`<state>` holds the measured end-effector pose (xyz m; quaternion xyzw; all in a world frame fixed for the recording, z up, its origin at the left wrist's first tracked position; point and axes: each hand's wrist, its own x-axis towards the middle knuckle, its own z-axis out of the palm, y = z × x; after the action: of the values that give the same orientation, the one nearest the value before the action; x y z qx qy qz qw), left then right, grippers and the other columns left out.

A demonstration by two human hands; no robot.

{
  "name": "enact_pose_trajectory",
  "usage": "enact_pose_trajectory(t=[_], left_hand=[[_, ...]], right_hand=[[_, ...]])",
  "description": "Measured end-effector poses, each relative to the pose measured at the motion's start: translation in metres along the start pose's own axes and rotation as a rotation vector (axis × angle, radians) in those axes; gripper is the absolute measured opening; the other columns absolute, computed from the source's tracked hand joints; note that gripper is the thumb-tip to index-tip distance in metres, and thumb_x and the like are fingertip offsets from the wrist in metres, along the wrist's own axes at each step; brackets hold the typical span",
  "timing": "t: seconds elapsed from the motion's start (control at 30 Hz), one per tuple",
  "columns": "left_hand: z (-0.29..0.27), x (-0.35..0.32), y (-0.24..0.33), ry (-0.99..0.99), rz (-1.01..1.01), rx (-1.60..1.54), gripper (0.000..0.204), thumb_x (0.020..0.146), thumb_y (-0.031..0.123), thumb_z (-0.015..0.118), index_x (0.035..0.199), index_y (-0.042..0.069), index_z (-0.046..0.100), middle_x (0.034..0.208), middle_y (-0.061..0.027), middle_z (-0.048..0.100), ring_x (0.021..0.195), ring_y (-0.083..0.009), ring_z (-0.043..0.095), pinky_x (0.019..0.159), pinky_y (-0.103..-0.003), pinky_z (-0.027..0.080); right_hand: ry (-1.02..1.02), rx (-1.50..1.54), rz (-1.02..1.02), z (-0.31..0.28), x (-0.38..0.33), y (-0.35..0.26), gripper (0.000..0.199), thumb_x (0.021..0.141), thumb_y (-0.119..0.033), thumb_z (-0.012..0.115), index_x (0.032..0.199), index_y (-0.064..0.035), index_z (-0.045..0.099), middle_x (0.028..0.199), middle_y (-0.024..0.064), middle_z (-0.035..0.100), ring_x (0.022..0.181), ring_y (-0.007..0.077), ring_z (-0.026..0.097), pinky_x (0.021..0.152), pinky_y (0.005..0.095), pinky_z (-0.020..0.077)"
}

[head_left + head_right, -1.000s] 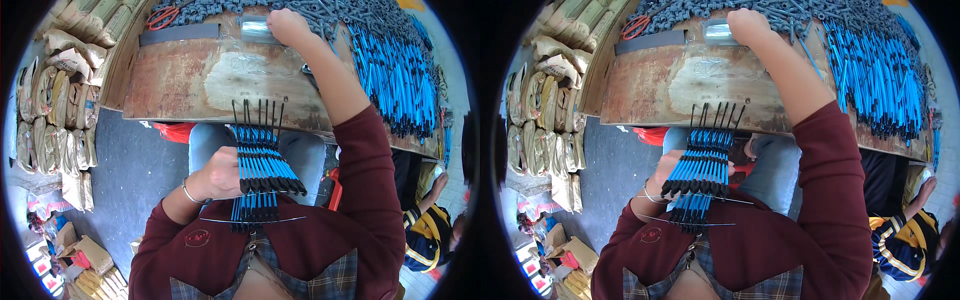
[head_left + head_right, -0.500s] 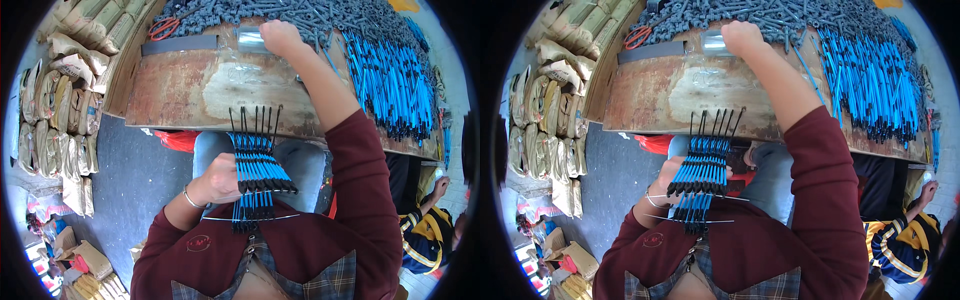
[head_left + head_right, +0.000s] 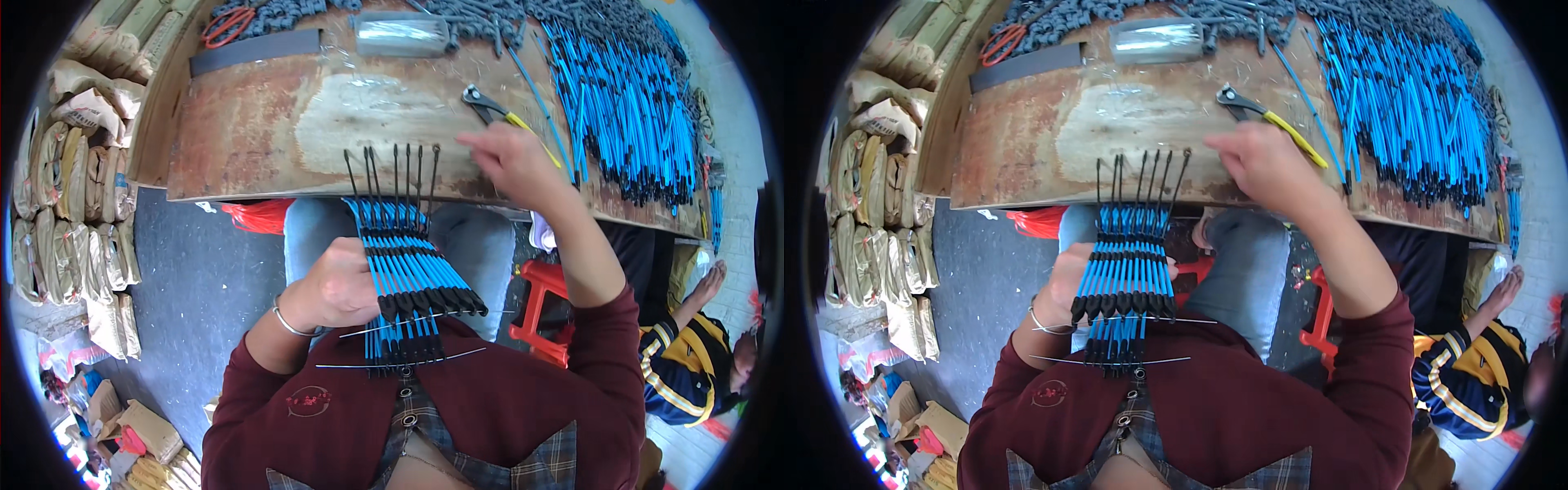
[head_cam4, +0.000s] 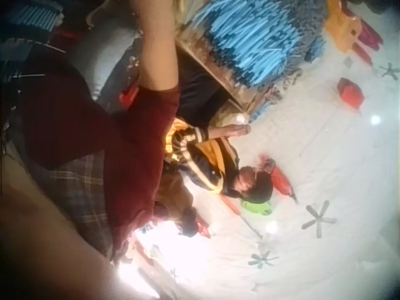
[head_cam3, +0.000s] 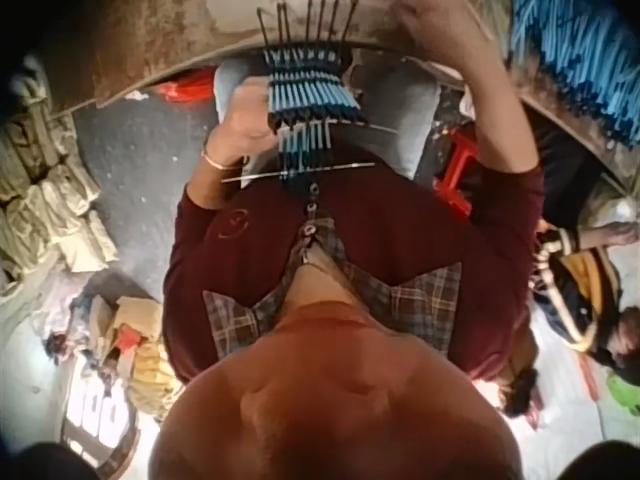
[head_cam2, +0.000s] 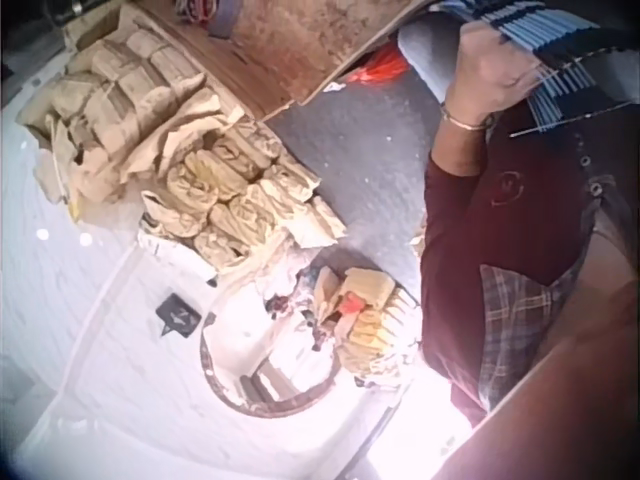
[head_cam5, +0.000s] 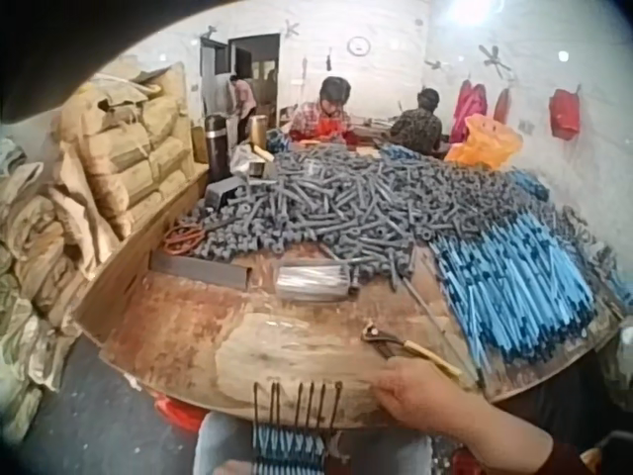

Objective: The person assembles the metal ribs and hub structure of umbrellas by connecting metal components with wire, using pliers.

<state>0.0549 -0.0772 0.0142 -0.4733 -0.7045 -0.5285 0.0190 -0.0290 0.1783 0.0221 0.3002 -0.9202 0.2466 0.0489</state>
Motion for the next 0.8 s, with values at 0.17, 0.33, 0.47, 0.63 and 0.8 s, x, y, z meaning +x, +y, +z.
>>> enact_pose_trajectory(t=[0.17, 0.33, 0.47, 0.63, 0.8], left_hand=[[0.003, 0.003, 0.0, -0.029, 0.023, 0.013, 0.026, 0.069, 0.01, 0.06, 0.094, 0.002, 0.063, 0.096, -0.0141, 0.063, 0.084, -0.0305, 0.062, 0.072, -0.036, 0.051], [0.007, 0.002, -0.002, -0.015, -0.001, 0.0, 0.025, 0.069, 0.011, 0.06, 0.093, 0.003, 0.063, 0.096, -0.0144, 0.063, 0.084, -0.0302, 0.062, 0.072, -0.036, 0.051], [0.007, 0.001, -0.001, -0.016, -0.014, 0.018, 0.024, 0.069, 0.011, 0.06, 0.092, 0.003, 0.063, 0.095, -0.0143, 0.063, 0.082, -0.0302, 0.062, 0.071, -0.036, 0.051], [0.006, -0.002, -0.004, 0.003, 0.015, -0.003, 0.024, 0.069, 0.011, 0.06, 0.092, 0.003, 0.063, 0.094, -0.0137, 0.063, 0.081, -0.0302, 0.062, 0.07, -0.036, 0.051], [0.006, -0.004, -0.006, -0.008, 0.024, 0.013, 0.023, 0.069, 0.008, 0.06, 0.091, 0.003, 0.063, 0.093, -0.0136, 0.063, 0.08, -0.0303, 0.062, 0.069, -0.035, 0.051]], right_hand=[[-0.01, -0.033, 0.131, 0.001, -0.042, -0.008, 0.018, 0.077, -0.005, 0.058, 0.094, -0.0064, 0.064, 0.069, 0.0124, 0.054, 0.068, 0.0291, 0.056, 0.06, 0.0362, 0.0439], [0.024, -0.062, 0.168, 0.005, -0.042, -0.012, 0.018, 0.076, -0.004, 0.058, 0.093, -0.0064, 0.065, 0.07, 0.0122, 0.053, 0.068, 0.029, 0.055, 0.06, 0.0368, 0.0439], [0.036, -0.056, 0.158, 0.01, -0.035, -0.015, 0.018, 0.076, -0.004, 0.058, 0.092, -0.0061, 0.065, 0.07, 0.0124, 0.053, 0.067, 0.0294, 0.055, 0.06, 0.0373, 0.0439], [-0.002, -0.079, 0.174, 0.011, -0.027, -0.018, 0.019, 0.076, -0.004, 0.058, 0.093, -0.0061, 0.065, 0.072, 0.0126, 0.054, 0.069, 0.0295, 0.056, 0.061, 0.0368, 0.0442], [0.032, -0.051, 0.119, 0.018, -0.022, -0.015, 0.018, 0.077, -0.004, 0.058, 0.093, -0.0063, 0.065, 0.074, 0.0123, 0.055, 0.071, 0.029, 0.056, 0.062, 0.0357, 0.0445]])
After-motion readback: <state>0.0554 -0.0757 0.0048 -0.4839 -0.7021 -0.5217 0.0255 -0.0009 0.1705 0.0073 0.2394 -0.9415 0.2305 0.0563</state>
